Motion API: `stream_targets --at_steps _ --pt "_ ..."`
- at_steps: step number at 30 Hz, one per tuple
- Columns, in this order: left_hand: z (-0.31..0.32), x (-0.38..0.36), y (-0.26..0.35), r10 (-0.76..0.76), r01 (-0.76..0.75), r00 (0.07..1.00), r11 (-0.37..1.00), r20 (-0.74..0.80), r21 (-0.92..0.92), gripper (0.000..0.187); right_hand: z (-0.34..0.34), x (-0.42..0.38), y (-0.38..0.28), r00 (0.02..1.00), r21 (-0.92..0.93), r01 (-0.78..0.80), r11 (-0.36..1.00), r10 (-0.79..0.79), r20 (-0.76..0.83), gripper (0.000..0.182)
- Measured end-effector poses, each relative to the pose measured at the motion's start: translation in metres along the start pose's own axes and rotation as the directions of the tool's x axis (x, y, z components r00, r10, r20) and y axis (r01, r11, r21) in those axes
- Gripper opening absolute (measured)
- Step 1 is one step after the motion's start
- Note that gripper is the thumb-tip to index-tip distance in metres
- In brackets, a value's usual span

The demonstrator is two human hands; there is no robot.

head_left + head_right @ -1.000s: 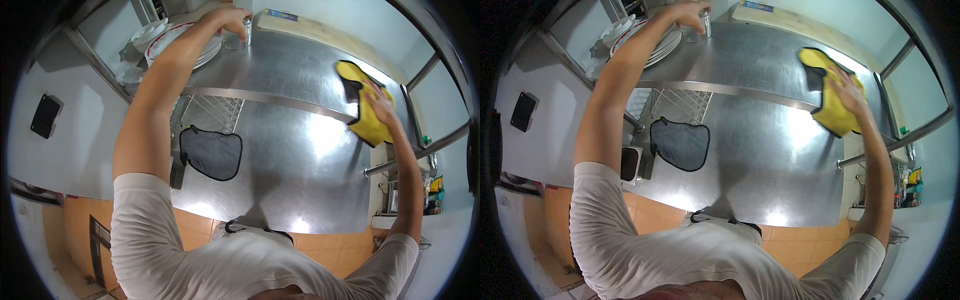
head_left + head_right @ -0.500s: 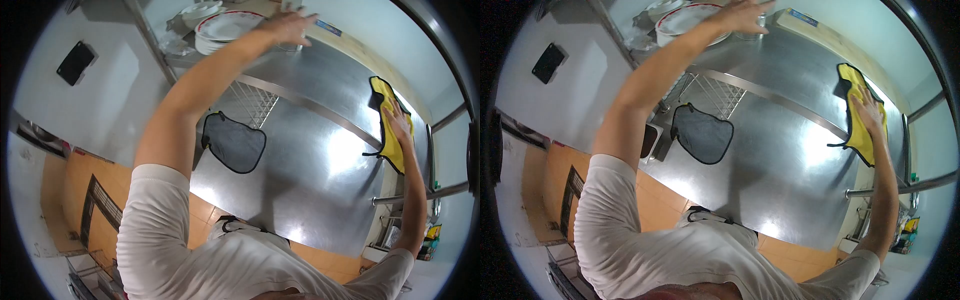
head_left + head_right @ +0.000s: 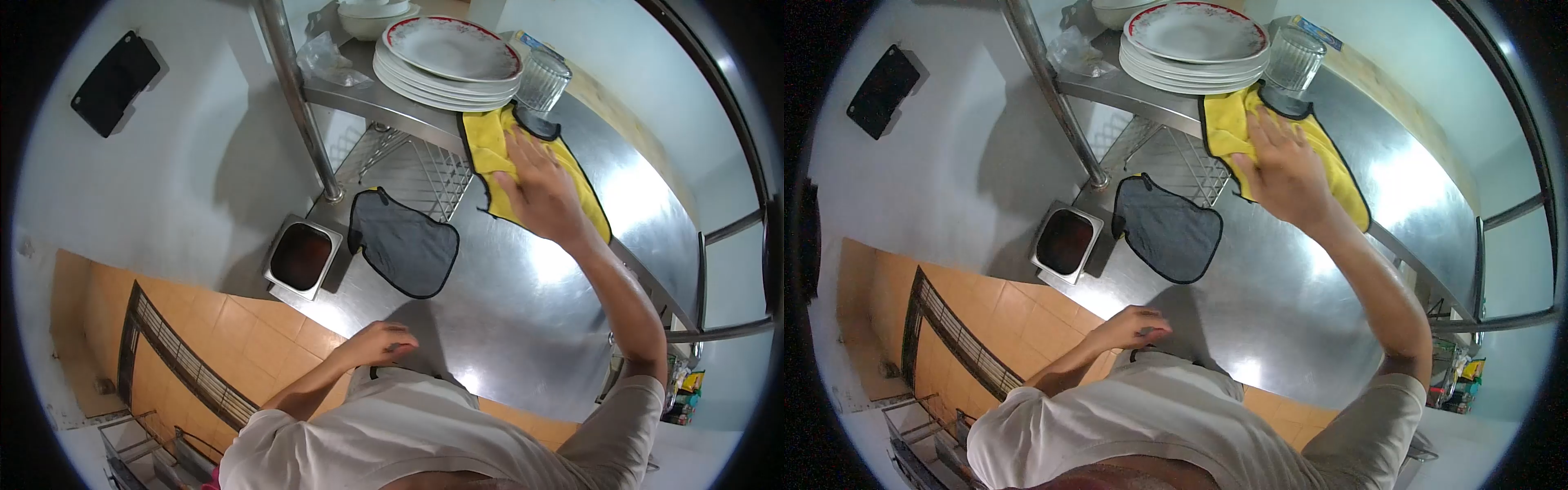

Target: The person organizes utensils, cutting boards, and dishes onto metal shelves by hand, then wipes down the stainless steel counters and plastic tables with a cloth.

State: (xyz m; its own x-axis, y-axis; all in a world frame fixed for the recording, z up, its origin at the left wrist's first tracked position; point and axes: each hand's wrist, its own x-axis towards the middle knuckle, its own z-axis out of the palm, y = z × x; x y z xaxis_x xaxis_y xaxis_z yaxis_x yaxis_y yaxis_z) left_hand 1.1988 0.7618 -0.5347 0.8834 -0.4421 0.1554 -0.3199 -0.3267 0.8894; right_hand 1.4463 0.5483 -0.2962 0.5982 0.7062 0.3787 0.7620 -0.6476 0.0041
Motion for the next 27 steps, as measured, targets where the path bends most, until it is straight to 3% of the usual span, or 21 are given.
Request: stream_targets --at_steps 1,4,9,12,15,18,22,26,27 --pt "-0.010 -0.006 -0.007 0.002 -0.002 1.000 1.000 -0.002 0.016 0.014 0.004 0.010 -0.011 0.996 -0.015 0.061 0.998 -0.062 -0.067 0.052" --pt "-0.032 -0.016 -0.021 0.003 -0.002 1.000 0.999 -0.022 0.052 0.014 0.020 0.028 -0.039 0.996 -0.078 0.023 0.997 -0.030 -0.081 0.051" --pt "-0.042 -0.002 -0.026 0.100 -0.092 0.988 0.994 -0.121 0.066 0.015 0.068 0.057 -0.064 0.935 -0.437 -0.025 0.899 -0.134 -0.329 0.030" --pt "-0.043 -0.003 -0.023 0.076 -0.070 0.989 0.996 -0.124 0.052 0.014 0.078 0.067 -0.079 0.917 -0.408 -0.066 0.910 -0.106 -0.385 0.027" --pt "-0.042 -0.008 -0.024 0.055 -0.048 0.993 0.996 -0.103 0.070 0.014 0.072 0.076 -0.095 0.877 -0.368 -0.007 0.930 -0.171 -0.449 0.026" --pt "-0.038 -0.011 -0.029 0.094 -0.080 0.988 0.990 -0.123 0.112 0.013 0.077 0.088 -0.111 0.870 -0.306 0.073 0.949 -0.210 -0.445 0.026" --pt "-0.038 -0.011 -0.026 0.097 -0.076 0.980 0.989 -0.173 0.128 0.013 0.098 0.112 -0.120 0.849 -0.371 0.099 0.923 -0.273 -0.453 0.035" --pt "-0.037 -0.010 -0.023 0.078 -0.058 0.980 0.992 -0.183 0.110 0.013 0.111 0.116 -0.106 0.816 -0.381 0.158 0.911 -0.337 -0.469 0.035" --pt "-0.035 -0.010 -0.024 0.077 -0.058 0.980 0.993 -0.185 0.103 0.013 0.108 0.109 -0.099 0.847 -0.368 0.162 0.916 -0.320 -0.425 0.034"
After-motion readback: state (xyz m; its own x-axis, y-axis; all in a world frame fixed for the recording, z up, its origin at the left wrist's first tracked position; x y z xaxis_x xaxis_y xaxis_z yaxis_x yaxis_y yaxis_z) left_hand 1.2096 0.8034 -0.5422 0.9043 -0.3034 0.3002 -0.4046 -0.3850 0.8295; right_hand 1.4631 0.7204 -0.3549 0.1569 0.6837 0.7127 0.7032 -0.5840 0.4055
